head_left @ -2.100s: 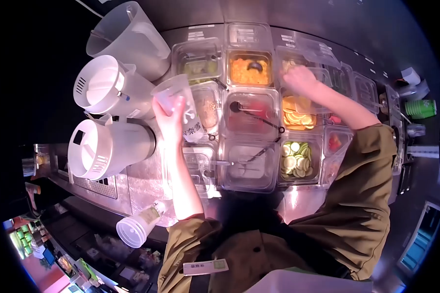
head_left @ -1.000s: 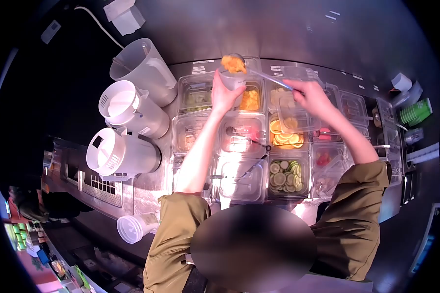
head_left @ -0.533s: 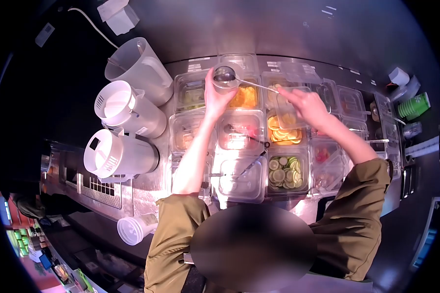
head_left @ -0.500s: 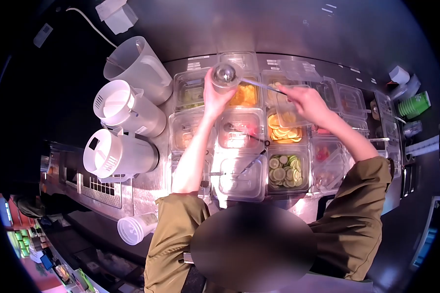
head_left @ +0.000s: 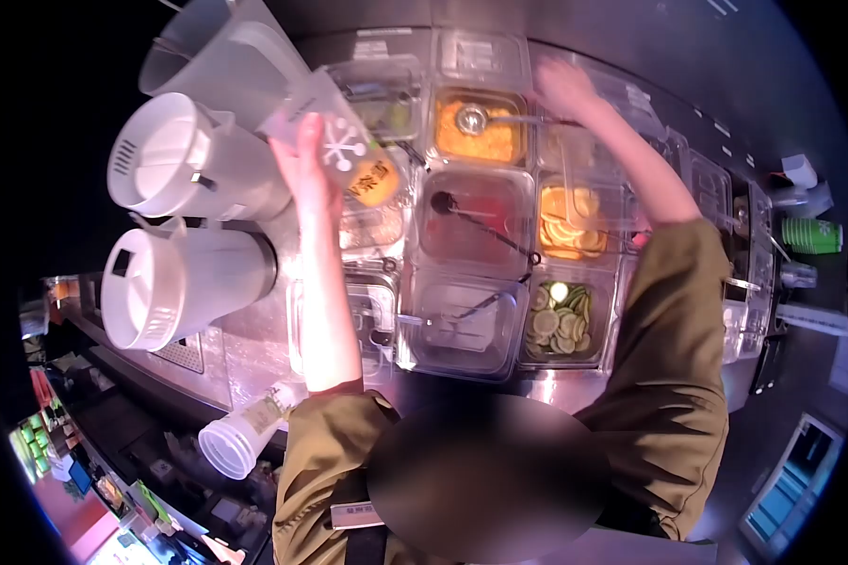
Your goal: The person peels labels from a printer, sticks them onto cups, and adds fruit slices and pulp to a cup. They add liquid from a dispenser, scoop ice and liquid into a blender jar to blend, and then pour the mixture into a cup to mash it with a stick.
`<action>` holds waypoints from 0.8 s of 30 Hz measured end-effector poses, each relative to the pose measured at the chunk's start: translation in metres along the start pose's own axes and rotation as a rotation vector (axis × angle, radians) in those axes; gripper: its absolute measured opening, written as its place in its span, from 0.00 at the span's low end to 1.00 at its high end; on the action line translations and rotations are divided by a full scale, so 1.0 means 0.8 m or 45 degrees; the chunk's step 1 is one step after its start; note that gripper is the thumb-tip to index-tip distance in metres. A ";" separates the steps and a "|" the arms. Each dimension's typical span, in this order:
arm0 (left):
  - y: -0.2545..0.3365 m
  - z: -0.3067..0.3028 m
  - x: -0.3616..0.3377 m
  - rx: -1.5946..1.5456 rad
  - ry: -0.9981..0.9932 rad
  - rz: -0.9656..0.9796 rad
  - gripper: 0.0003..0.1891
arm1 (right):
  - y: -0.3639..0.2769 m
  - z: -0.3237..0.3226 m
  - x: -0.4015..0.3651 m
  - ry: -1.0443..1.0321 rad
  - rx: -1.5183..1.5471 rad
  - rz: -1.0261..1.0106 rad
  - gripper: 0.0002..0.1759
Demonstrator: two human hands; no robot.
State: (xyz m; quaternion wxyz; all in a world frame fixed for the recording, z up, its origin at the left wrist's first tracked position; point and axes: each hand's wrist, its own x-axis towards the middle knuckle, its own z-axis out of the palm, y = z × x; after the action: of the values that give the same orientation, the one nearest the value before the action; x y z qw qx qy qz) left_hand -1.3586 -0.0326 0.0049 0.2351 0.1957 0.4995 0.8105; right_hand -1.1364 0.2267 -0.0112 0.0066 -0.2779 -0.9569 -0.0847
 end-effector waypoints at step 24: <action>0.029 -0.036 -0.064 -0.052 0.143 -0.111 0.24 | -0.123 0.014 -0.048 0.367 0.319 -0.384 0.08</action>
State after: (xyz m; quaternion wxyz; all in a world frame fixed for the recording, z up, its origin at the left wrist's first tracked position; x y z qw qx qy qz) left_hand -1.3371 -0.0922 0.0092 0.2457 0.1229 0.5034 0.8192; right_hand -1.1558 0.1260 -0.0401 0.1649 -0.1138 -0.9797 -0.0044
